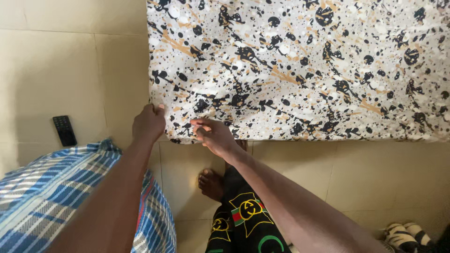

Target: The person smooths and tucks a patterned bedsheet around the edges of a mattress. They work along the sides and corners, pulling the fabric taut and folding it under the mattress by hand.

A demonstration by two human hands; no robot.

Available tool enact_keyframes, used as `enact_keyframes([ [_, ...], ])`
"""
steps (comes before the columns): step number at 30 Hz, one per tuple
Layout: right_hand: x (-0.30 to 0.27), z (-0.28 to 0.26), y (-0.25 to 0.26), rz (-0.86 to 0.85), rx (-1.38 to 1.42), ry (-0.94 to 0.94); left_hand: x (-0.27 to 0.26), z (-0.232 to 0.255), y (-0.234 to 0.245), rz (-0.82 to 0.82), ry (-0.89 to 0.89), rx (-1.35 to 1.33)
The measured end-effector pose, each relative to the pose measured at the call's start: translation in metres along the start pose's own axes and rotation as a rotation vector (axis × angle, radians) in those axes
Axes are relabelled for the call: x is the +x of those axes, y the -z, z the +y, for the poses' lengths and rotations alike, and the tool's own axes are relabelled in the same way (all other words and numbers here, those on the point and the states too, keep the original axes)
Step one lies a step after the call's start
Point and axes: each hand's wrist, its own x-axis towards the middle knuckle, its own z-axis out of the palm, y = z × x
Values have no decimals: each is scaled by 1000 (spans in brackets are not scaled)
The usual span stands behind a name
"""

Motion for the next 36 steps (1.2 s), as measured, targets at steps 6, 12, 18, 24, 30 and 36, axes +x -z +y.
enact_keyframes([
  [6,23,-28,51,449,-129,209,18,35,20,179,-127,-213],
  [12,43,-57,69,183,-179,21,74,33,8,-29,78,-194],
  [18,55,-61,69,110,-235,211,104,18,11,87,-103,-303],
  [24,81,-72,98,172,-135,196,99,50,47,103,-112,-287],
  [30,91,-96,114,190,-162,67,90,54,66,109,-100,-45],
  [36,94,-107,107,188,-159,50,114,32,53,61,63,2],
])
